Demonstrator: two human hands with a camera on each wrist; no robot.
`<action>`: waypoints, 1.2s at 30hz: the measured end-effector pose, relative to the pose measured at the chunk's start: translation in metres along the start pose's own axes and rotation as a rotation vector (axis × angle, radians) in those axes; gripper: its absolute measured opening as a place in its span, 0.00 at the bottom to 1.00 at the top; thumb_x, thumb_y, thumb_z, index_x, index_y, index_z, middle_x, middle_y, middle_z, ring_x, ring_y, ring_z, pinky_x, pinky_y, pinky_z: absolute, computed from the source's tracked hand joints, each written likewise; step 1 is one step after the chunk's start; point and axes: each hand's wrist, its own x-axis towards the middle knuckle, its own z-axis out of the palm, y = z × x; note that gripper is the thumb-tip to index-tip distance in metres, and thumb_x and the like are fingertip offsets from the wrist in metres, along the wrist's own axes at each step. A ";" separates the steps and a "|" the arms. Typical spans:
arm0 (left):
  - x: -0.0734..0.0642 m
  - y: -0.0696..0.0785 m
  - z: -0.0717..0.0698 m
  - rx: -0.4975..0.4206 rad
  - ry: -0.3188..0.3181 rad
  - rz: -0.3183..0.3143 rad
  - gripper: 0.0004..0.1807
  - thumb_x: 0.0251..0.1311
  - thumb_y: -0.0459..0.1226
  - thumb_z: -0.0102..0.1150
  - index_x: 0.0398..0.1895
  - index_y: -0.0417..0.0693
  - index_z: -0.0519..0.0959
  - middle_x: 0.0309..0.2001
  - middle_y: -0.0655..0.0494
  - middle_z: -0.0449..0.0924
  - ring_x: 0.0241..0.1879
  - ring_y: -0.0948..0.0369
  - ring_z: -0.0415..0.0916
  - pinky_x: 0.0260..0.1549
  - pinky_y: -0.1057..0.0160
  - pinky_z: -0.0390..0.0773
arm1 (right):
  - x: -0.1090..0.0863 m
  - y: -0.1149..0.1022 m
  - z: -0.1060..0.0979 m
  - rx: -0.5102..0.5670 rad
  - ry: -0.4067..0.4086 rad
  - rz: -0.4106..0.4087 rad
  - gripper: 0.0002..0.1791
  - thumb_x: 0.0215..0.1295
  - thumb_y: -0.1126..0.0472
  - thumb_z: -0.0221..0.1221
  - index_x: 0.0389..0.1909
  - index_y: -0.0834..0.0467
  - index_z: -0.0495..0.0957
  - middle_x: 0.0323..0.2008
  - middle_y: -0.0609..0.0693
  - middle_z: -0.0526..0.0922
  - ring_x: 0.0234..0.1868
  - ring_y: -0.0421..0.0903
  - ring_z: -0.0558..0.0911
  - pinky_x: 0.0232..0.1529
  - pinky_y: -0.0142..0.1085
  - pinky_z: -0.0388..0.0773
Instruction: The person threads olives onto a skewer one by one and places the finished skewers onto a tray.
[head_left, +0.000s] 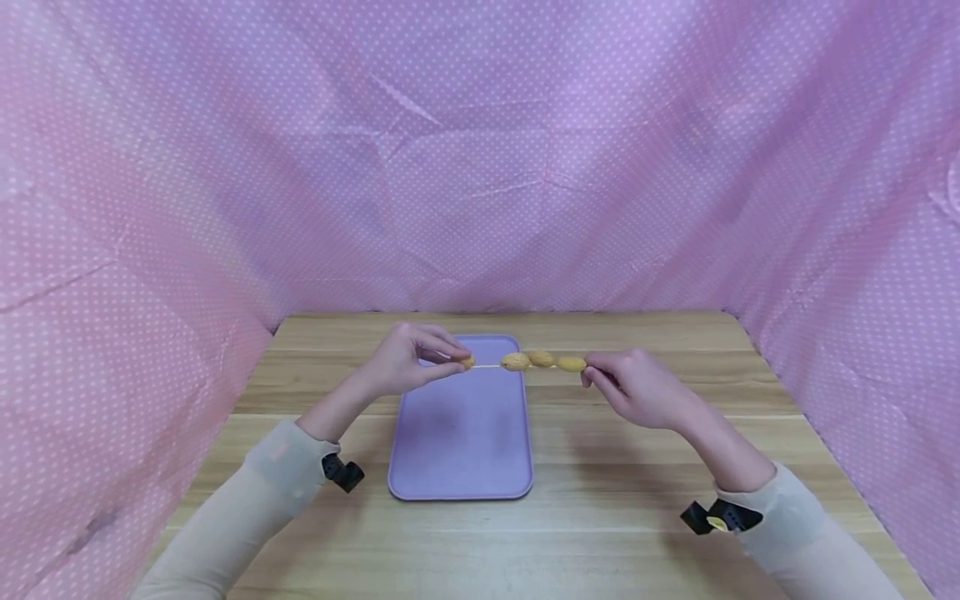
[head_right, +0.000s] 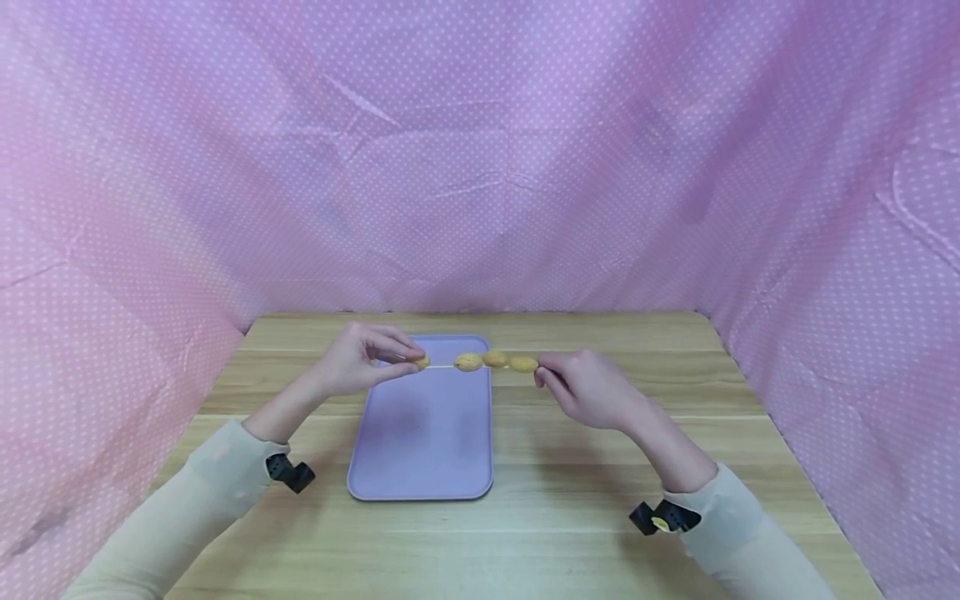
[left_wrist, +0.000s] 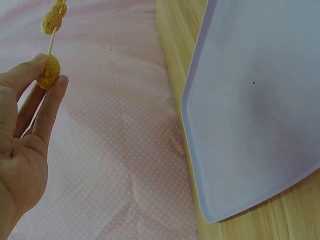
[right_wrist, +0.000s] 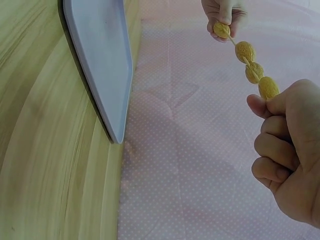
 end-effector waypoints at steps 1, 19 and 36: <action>0.000 0.001 0.000 0.002 -0.001 -0.002 0.09 0.60 0.25 0.75 0.43 0.39 0.92 0.44 0.45 0.92 0.44 0.56 0.91 0.46 0.64 0.92 | 0.000 0.000 0.000 -0.002 0.001 -0.002 0.14 0.75 0.70 0.59 0.31 0.50 0.79 0.18 0.33 0.65 0.19 0.24 0.60 0.18 0.23 0.61; 0.000 0.008 0.006 0.010 -0.002 0.012 0.09 0.59 0.25 0.75 0.42 0.39 0.92 0.43 0.45 0.92 0.43 0.55 0.91 0.44 0.64 0.92 | 0.000 -0.002 0.002 0.005 0.012 -0.026 0.15 0.76 0.71 0.58 0.31 0.49 0.79 0.18 0.32 0.64 0.19 0.23 0.60 0.18 0.22 0.60; 0.002 0.010 0.004 0.029 -0.013 0.003 0.09 0.60 0.26 0.75 0.43 0.41 0.92 0.43 0.47 0.92 0.42 0.56 0.91 0.43 0.65 0.92 | 0.005 -0.004 0.006 0.035 0.003 -0.015 0.15 0.77 0.70 0.57 0.31 0.50 0.79 0.19 0.33 0.65 0.19 0.24 0.60 0.19 0.23 0.61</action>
